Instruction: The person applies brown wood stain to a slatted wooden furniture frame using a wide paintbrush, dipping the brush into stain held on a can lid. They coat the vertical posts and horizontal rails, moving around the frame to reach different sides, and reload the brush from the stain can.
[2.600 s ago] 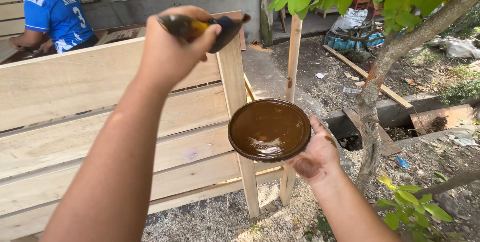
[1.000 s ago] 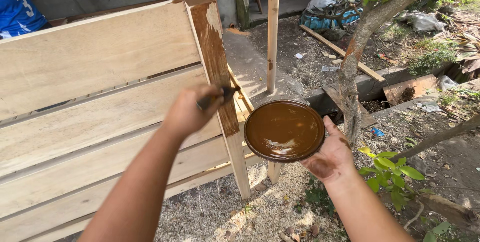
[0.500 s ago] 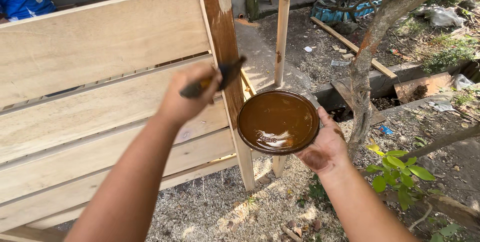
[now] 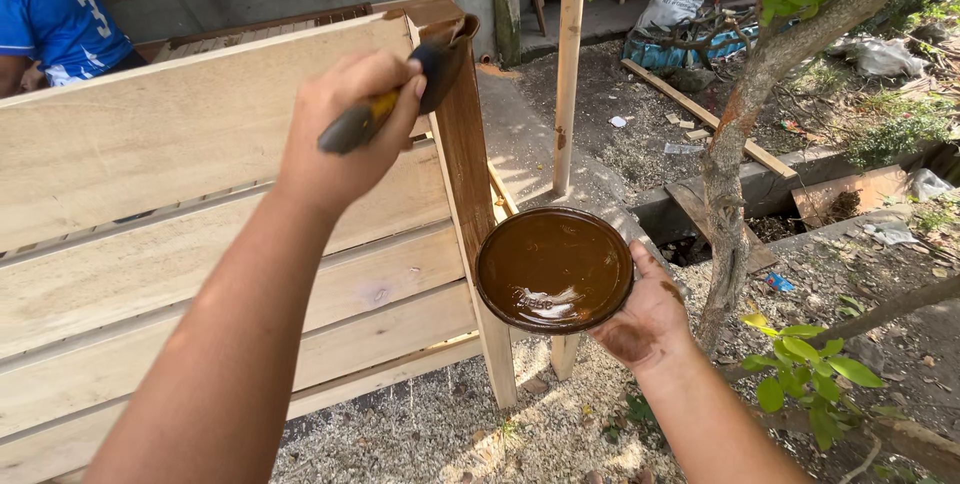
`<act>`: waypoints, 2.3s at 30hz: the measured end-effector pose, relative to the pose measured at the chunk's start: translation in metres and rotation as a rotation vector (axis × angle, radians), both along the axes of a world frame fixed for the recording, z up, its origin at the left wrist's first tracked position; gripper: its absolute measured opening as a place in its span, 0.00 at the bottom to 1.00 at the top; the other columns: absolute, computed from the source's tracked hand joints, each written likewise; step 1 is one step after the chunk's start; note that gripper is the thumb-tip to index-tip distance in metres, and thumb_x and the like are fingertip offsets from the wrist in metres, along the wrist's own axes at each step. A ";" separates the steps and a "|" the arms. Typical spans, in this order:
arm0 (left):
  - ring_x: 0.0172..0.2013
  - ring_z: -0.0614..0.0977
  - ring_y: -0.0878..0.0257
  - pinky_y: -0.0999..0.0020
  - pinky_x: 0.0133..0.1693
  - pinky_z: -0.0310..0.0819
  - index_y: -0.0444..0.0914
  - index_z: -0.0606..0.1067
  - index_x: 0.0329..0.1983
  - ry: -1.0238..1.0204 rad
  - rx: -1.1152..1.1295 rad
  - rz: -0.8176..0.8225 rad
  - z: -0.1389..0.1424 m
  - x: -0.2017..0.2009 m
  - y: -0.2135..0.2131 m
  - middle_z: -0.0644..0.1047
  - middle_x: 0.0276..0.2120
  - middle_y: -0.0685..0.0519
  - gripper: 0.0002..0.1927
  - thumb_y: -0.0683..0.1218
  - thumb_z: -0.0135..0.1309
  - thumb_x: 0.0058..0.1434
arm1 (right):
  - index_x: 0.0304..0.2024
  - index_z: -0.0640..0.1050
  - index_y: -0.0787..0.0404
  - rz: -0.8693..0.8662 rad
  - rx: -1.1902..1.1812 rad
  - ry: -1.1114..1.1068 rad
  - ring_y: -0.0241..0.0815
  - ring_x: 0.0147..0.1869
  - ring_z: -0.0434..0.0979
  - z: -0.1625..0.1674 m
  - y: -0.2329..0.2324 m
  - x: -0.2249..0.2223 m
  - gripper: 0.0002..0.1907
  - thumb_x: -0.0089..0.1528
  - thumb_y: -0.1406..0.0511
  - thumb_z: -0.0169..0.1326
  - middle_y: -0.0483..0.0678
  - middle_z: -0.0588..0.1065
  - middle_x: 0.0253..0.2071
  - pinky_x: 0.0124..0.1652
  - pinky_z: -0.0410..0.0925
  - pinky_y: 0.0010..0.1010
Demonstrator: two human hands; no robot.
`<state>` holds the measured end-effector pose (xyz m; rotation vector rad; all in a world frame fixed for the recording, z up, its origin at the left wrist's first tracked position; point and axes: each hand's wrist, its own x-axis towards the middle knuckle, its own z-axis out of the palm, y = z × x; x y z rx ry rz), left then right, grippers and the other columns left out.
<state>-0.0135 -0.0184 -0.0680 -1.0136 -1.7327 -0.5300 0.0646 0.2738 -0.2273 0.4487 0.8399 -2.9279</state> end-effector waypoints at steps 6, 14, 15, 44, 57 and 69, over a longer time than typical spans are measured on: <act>0.22 0.85 0.64 0.72 0.23 0.79 0.33 0.78 0.39 -0.595 0.136 -0.134 -0.048 0.022 0.024 0.81 0.33 0.49 0.05 0.41 0.57 0.64 | 0.63 0.67 0.66 0.044 -0.050 0.036 0.50 0.61 0.77 -0.005 0.002 -0.006 0.33 0.71 0.47 0.32 0.65 0.71 0.62 0.52 0.76 0.44; 0.24 0.83 0.68 0.74 0.23 0.79 0.32 0.76 0.37 -0.503 0.412 -0.312 0.002 -0.007 0.030 0.79 0.28 0.50 0.07 0.40 0.56 0.71 | 0.63 0.68 0.61 0.064 0.015 0.034 0.48 0.59 0.77 -0.018 0.003 -0.012 0.32 0.71 0.46 0.32 0.60 0.72 0.61 0.51 0.76 0.43; 0.24 0.84 0.68 0.75 0.23 0.80 0.32 0.76 0.36 -0.496 0.427 -0.318 -0.004 -0.004 0.033 0.79 0.28 0.51 0.07 0.40 0.56 0.71 | 0.63 0.68 0.62 0.069 0.006 0.039 0.49 0.59 0.77 -0.019 0.004 -0.014 0.33 0.71 0.46 0.31 0.61 0.72 0.61 0.51 0.76 0.42; 0.21 0.83 0.67 0.74 0.21 0.79 0.33 0.75 0.34 -0.618 0.392 -0.248 -0.025 0.031 0.032 0.79 0.24 0.51 0.07 0.40 0.56 0.68 | 0.61 0.70 0.63 0.156 -0.146 0.084 0.52 0.59 0.77 -0.020 0.005 -0.015 0.31 0.69 0.47 0.38 0.61 0.72 0.60 0.51 0.76 0.48; 0.22 0.83 0.66 0.74 0.21 0.78 0.32 0.75 0.34 -0.628 0.453 -0.245 -0.012 0.037 0.018 0.78 0.25 0.50 0.10 0.42 0.54 0.71 | 0.62 0.69 0.65 0.129 -0.122 0.031 0.53 0.61 0.77 -0.016 0.003 -0.014 0.33 0.70 0.47 0.37 0.65 0.71 0.62 0.52 0.75 0.47; 0.24 0.83 0.64 0.73 0.24 0.81 0.31 0.73 0.39 -0.552 0.478 -0.306 0.001 0.054 0.016 0.78 0.28 0.48 0.10 0.42 0.53 0.75 | 0.61 0.70 0.67 0.156 -0.127 0.090 0.52 0.58 0.78 -0.020 0.008 -0.016 0.32 0.70 0.47 0.39 0.65 0.72 0.60 0.49 0.78 0.44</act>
